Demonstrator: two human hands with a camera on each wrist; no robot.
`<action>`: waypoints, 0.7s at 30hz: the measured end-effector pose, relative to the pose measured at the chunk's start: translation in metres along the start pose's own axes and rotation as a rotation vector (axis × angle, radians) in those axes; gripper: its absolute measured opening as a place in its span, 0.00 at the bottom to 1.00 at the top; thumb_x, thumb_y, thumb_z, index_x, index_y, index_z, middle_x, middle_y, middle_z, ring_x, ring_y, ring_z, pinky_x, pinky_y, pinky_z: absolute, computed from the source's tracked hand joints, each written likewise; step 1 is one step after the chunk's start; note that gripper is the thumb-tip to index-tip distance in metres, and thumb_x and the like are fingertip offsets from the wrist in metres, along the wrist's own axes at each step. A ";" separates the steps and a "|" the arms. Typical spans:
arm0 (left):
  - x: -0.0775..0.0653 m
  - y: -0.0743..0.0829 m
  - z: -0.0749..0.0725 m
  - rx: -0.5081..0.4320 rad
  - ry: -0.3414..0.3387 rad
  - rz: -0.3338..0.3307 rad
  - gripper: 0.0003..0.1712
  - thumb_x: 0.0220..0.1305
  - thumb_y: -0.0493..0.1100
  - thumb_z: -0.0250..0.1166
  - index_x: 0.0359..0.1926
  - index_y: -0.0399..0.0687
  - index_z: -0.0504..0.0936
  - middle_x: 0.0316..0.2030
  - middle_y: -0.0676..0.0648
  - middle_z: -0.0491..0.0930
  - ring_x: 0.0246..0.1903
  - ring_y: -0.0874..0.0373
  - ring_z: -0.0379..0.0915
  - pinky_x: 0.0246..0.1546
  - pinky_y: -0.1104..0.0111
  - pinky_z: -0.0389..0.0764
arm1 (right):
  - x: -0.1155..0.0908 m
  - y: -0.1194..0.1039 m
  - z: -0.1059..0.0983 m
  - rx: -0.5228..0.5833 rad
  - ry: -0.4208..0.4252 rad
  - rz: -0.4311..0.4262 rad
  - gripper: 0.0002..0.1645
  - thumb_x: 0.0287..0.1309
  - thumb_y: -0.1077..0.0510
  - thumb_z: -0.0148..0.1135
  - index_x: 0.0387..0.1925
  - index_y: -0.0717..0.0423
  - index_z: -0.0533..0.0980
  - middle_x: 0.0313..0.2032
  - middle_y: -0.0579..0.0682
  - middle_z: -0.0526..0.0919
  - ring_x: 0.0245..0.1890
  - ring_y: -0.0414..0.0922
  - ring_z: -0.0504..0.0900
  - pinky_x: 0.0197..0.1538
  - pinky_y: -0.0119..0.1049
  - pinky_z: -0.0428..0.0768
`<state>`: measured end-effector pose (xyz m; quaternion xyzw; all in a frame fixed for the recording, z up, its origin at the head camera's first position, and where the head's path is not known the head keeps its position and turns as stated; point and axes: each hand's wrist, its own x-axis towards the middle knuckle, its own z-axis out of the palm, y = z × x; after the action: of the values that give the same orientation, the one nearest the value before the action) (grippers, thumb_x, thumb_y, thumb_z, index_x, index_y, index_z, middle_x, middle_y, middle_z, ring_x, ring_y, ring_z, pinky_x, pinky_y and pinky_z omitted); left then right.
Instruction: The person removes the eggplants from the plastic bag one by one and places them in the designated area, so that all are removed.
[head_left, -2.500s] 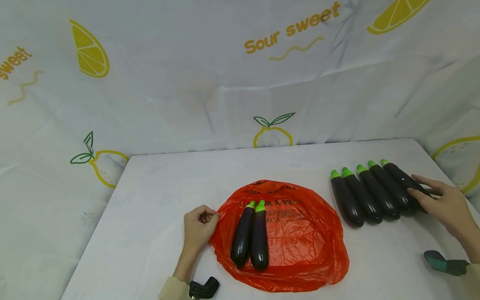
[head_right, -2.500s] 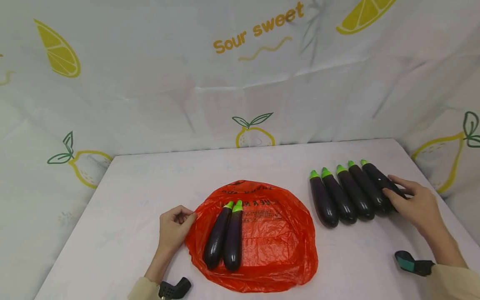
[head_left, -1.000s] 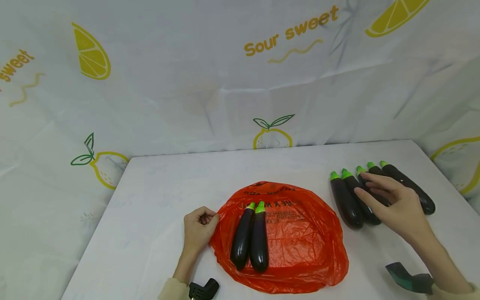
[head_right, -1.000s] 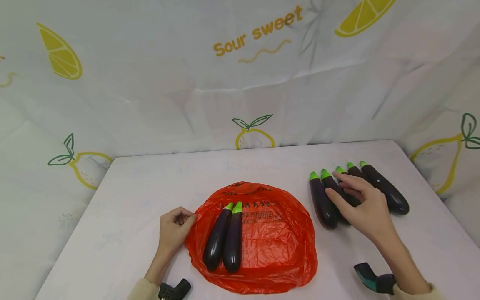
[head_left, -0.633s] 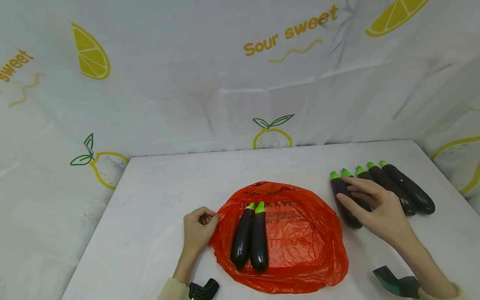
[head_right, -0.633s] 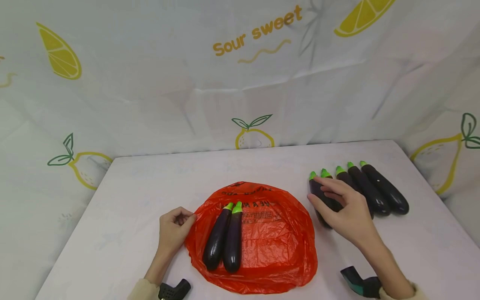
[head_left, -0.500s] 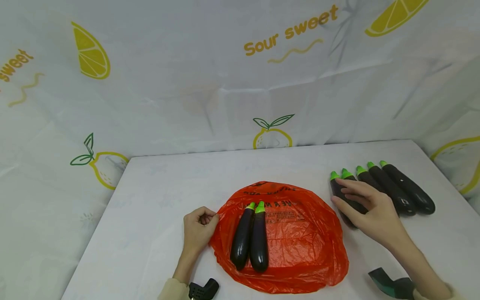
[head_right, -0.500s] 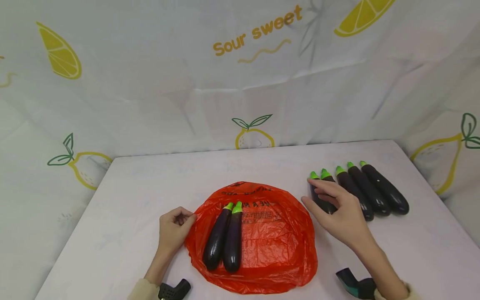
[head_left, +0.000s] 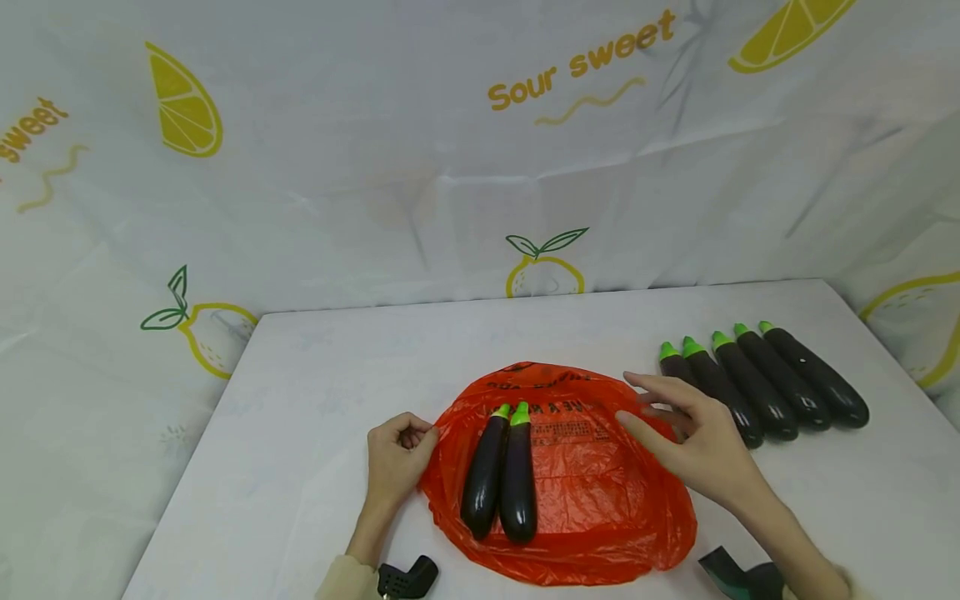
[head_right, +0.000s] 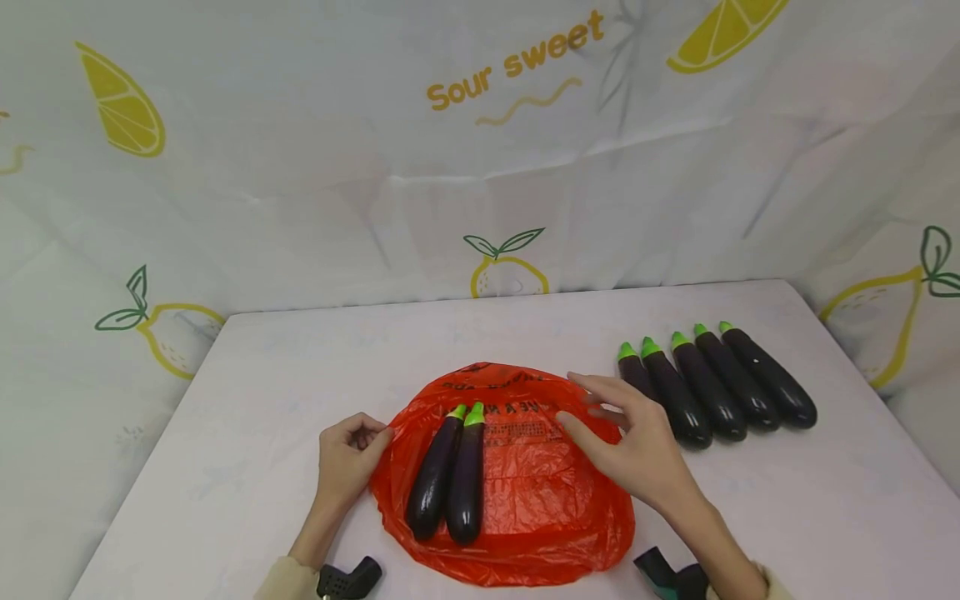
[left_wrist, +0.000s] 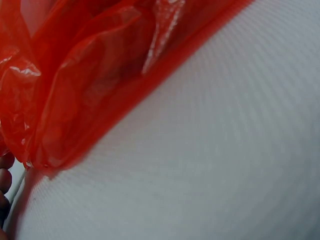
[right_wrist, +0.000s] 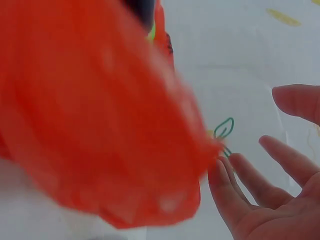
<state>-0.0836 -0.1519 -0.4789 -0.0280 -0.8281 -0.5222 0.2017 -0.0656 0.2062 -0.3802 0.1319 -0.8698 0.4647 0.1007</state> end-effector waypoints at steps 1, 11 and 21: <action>0.000 0.000 0.000 0.009 0.003 -0.004 0.08 0.51 0.30 0.70 0.22 0.46 0.86 0.16 0.49 0.77 0.19 0.68 0.64 0.22 0.75 0.70 | 0.000 -0.002 0.003 0.001 -0.008 0.003 0.31 0.54 0.64 0.75 0.61 0.55 0.79 0.55 0.59 0.83 0.44 0.26 0.80 0.46 0.18 0.81; 0.001 0.035 -0.005 0.001 0.004 0.003 0.05 0.51 0.27 0.67 0.22 0.36 0.84 0.15 0.44 0.76 0.20 0.70 0.61 0.21 0.74 0.69 | -0.005 -0.015 0.030 0.098 -0.111 0.044 0.28 0.58 0.59 0.74 0.60 0.55 0.80 0.56 0.57 0.84 0.45 0.36 0.83 0.47 0.40 0.88; 0.002 0.034 -0.006 0.009 -0.005 0.003 0.05 0.51 0.25 0.67 0.23 0.35 0.84 0.16 0.43 0.76 0.19 0.71 0.62 0.22 0.75 0.69 | -0.011 -0.020 0.056 0.174 -0.194 0.071 0.30 0.57 0.55 0.74 0.61 0.54 0.79 0.57 0.59 0.83 0.45 0.51 0.87 0.46 0.38 0.88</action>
<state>-0.0747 -0.1418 -0.4475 -0.0295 -0.8310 -0.5181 0.2005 -0.0512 0.1501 -0.3985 0.1539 -0.8359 0.5267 -0.0123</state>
